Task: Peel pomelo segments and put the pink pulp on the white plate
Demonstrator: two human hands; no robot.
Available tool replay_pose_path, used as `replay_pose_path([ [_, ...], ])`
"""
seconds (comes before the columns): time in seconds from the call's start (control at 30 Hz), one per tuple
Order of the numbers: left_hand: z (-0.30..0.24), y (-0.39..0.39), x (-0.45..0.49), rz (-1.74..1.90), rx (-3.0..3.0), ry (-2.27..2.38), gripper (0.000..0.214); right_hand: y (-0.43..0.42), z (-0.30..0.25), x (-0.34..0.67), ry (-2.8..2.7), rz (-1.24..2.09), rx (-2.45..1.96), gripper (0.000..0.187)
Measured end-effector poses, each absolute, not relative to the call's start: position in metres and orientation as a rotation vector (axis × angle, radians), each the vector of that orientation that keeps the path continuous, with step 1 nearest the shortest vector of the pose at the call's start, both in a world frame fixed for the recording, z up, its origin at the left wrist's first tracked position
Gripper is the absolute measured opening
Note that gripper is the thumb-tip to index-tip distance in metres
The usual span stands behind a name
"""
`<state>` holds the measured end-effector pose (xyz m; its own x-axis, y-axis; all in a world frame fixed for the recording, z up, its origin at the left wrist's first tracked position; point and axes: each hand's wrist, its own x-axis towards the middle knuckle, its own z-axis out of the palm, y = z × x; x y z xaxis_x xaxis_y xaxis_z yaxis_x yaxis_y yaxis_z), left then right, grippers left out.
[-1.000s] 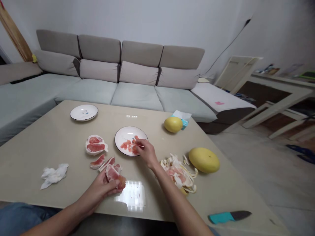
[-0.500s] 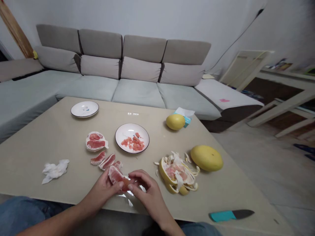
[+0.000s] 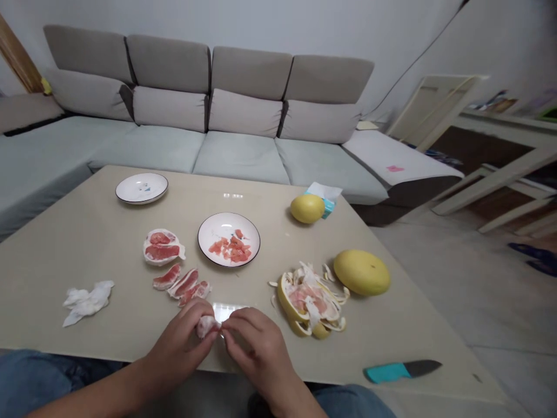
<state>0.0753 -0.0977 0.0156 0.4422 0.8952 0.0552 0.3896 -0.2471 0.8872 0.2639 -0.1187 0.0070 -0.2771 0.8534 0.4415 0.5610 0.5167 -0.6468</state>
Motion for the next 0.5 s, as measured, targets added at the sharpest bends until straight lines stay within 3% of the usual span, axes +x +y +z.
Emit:
replay_pose_path([
  [0.17,0.0142,-0.0964,0.0764,0.664,1.891,1.098,0.004,-0.1202,0.0050,0.2630,-2.095,0.384,-1.215,0.017],
  [0.5,0.0193,-0.0960,0.0778,0.617,1.750,1.114,0.003,-0.1174,0.0053,0.2633,-1.837,0.700,-1.233,0.015],
])
